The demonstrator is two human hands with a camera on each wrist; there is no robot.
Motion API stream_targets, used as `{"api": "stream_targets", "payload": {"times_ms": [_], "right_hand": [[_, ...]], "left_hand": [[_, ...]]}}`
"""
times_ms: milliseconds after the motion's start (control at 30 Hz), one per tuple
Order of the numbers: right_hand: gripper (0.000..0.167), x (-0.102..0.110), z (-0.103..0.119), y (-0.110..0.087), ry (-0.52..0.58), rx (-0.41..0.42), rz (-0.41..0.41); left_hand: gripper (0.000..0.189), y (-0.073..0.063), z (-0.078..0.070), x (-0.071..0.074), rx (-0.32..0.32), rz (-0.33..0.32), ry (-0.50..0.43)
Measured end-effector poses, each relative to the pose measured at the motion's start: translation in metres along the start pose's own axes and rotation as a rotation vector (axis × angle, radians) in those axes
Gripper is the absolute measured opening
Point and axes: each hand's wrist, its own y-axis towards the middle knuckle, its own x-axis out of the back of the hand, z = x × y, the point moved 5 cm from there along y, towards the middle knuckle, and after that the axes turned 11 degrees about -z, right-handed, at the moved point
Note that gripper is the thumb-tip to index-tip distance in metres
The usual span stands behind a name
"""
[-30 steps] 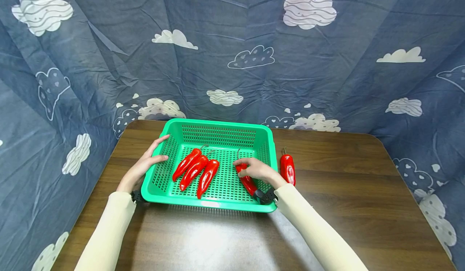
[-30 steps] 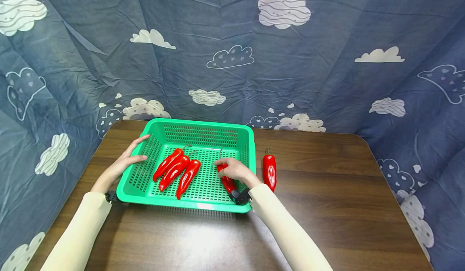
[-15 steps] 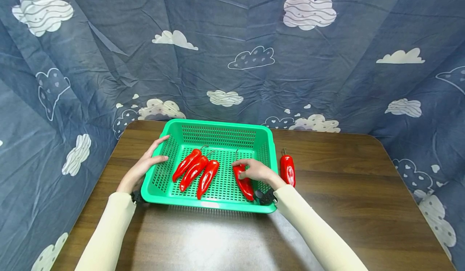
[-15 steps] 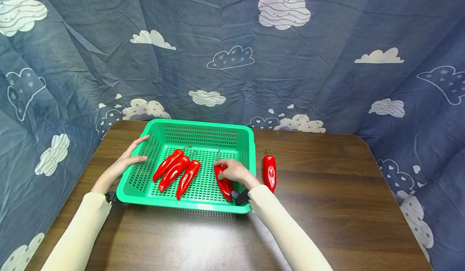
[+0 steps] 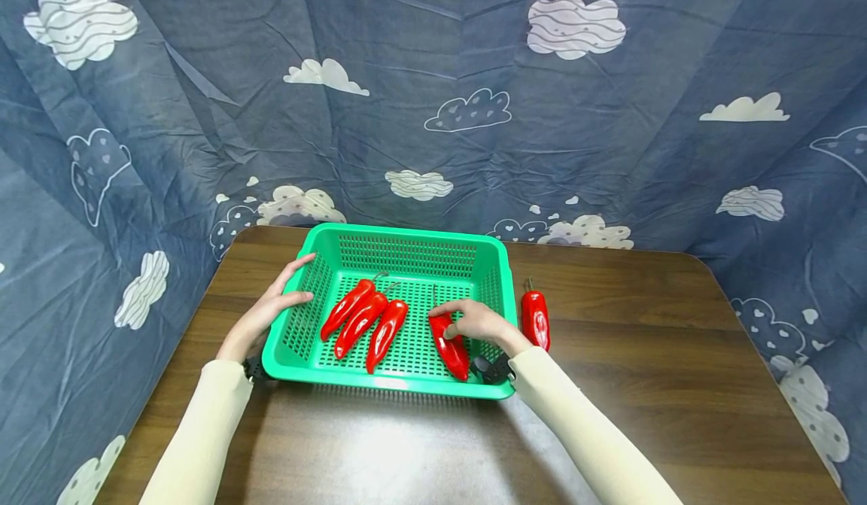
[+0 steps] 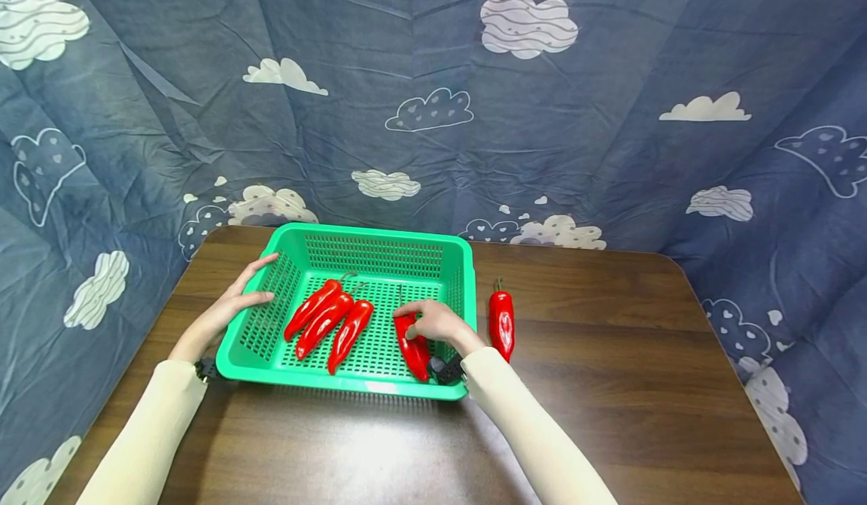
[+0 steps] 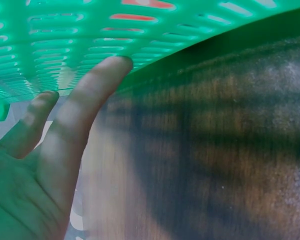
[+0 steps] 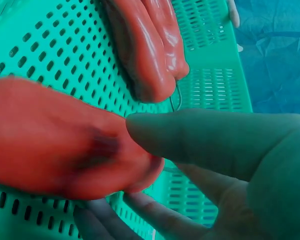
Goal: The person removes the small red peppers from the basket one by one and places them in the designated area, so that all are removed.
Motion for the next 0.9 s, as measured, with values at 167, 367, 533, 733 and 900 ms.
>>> {"api": "stream_targets", "payload": {"times_ms": [167, 367, 533, 733, 900], "right_hand": [[0.046, 0.001, 0.000, 0.000, 0.014, -0.016, -0.030], [0.048, 0.003, 0.002, 0.001, 0.130, -0.010, -0.058], [0.048, 0.005, 0.004, 0.002, 0.246, 0.030, -0.059], [0.047, 0.007, 0.007, 0.002, 0.342, 0.066, -0.060], [0.046, 0.012, 0.010, 0.000, 0.388, 0.080, -0.058]], "left_hand": [[0.068, 0.000, 0.001, 0.001, -0.007, 0.000, 0.014], [0.068, 0.000, 0.001, 0.001, -0.027, 0.001, 0.028], [0.067, 0.000, 0.002, 0.000, 0.003, 0.002, 0.000], [0.067, 0.000, 0.003, -0.002, 0.012, 0.004, -0.010], [0.067, 0.000, 0.002, -0.001, 0.011, 0.006, -0.013]]}}
